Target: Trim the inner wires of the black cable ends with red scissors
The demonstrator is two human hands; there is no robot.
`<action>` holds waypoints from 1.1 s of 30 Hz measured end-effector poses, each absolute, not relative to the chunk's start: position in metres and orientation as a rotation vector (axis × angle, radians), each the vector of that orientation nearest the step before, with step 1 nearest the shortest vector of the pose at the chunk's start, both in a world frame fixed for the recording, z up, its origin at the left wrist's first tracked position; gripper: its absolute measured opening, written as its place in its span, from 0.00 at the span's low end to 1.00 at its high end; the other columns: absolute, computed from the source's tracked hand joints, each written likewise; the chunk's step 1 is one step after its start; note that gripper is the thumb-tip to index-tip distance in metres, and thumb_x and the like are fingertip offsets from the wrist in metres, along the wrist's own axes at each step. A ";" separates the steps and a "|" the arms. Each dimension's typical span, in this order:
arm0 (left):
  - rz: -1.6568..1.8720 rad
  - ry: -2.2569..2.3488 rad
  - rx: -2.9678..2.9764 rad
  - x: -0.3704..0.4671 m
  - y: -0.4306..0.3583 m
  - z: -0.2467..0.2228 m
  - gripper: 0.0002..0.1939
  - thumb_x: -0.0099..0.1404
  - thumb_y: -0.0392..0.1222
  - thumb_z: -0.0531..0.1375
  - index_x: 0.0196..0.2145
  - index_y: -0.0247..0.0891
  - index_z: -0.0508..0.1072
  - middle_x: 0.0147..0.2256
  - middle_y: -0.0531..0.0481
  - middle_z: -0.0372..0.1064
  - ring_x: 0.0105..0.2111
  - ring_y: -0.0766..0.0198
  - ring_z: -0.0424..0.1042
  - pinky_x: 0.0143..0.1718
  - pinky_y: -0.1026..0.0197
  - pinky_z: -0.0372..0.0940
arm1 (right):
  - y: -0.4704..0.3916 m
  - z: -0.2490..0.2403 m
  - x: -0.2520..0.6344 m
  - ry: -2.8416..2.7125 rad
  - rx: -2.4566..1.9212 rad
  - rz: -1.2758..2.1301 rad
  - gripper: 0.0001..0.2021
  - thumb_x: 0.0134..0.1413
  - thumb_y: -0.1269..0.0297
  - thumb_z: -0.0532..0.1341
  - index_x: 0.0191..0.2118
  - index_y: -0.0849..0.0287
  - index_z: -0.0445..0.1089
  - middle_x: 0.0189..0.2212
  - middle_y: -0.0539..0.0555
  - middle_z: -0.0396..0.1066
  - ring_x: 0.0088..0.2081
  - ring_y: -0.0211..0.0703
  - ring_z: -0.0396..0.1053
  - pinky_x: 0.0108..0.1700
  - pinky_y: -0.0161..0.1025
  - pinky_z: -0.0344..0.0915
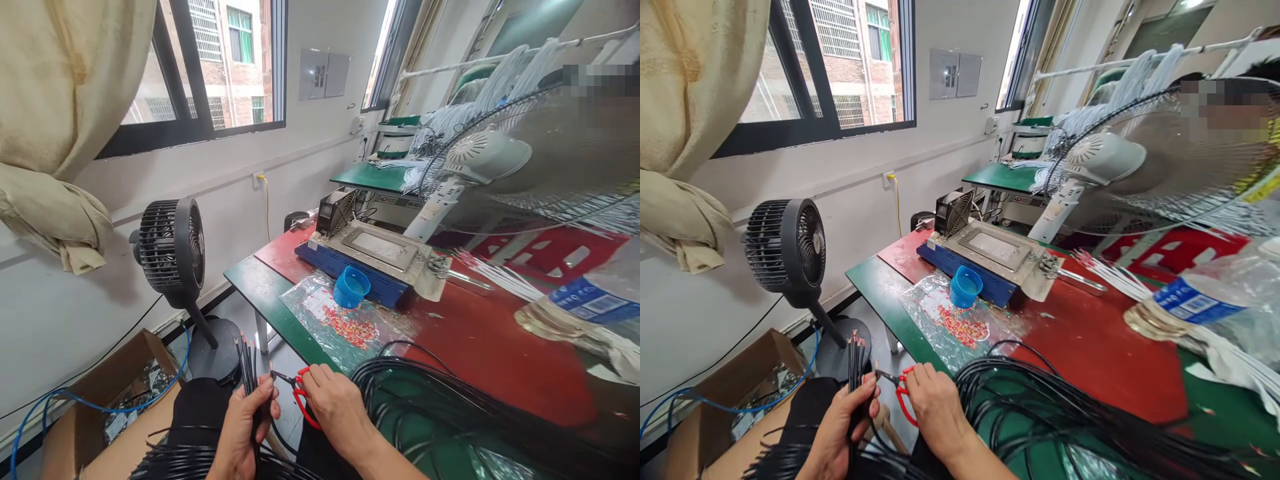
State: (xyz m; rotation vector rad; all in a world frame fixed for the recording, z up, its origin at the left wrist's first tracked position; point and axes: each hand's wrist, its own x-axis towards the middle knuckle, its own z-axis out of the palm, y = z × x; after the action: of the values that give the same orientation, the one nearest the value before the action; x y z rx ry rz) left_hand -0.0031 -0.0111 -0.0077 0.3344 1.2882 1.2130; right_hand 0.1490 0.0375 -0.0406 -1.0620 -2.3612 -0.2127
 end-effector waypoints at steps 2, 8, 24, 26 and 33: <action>1.233 1.318 0.367 -0.005 -0.008 -0.013 0.13 0.51 0.43 0.61 0.30 0.29 0.69 0.18 0.52 0.65 0.12 0.78 0.52 0.11 0.72 0.38 | 0.039 -0.044 0.146 -2.384 -1.076 -0.212 0.07 0.46 0.77 0.59 0.24 0.58 0.65 0.21 0.50 0.64 0.24 0.40 0.57 0.26 0.38 0.43; 1.253 1.296 0.367 -0.011 -0.001 -0.030 0.14 0.52 0.43 0.61 0.32 0.29 0.68 0.20 0.53 0.65 0.12 0.81 0.48 0.11 0.72 0.38 | 0.045 -0.045 0.142 -2.360 -1.193 0.162 0.07 0.49 0.72 0.58 0.23 0.59 0.66 0.20 0.49 0.66 0.22 0.35 0.59 0.25 0.36 0.43; 1.072 1.362 0.513 0.015 -0.010 -0.031 0.22 0.41 0.46 0.68 0.31 0.32 0.66 0.13 0.51 0.67 0.08 0.81 0.43 0.15 0.66 0.30 | 0.051 -0.017 0.150 -1.616 -1.131 1.566 0.16 0.45 0.53 0.61 0.25 0.63 0.68 0.16 0.46 0.57 0.19 0.30 0.51 0.21 0.30 0.47; 1.062 1.376 0.489 0.017 -0.011 -0.031 0.21 0.44 0.47 0.66 0.32 0.32 0.66 0.13 0.51 0.67 0.08 0.80 0.45 0.15 0.66 0.30 | 0.051 -0.016 0.151 -1.631 -1.128 1.559 0.15 0.45 0.54 0.61 0.24 0.63 0.68 0.15 0.45 0.56 0.19 0.30 0.50 0.21 0.30 0.47; 1.157 1.268 0.351 0.017 -0.014 -0.027 0.18 0.49 0.48 0.63 0.33 0.34 0.65 0.16 0.55 0.66 0.09 0.81 0.45 0.14 0.68 0.32 | 0.048 -0.016 0.152 -1.781 -1.110 1.552 0.10 0.46 0.61 0.60 0.24 0.65 0.70 0.15 0.45 0.56 0.19 0.29 0.49 0.21 0.29 0.46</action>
State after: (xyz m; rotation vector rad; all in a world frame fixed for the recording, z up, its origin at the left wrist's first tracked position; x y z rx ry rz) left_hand 0.0168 -0.0139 -0.0274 0.3510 1.2678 1.1569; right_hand 0.1517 0.0478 -0.0162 -1.1104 -1.7811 1.5522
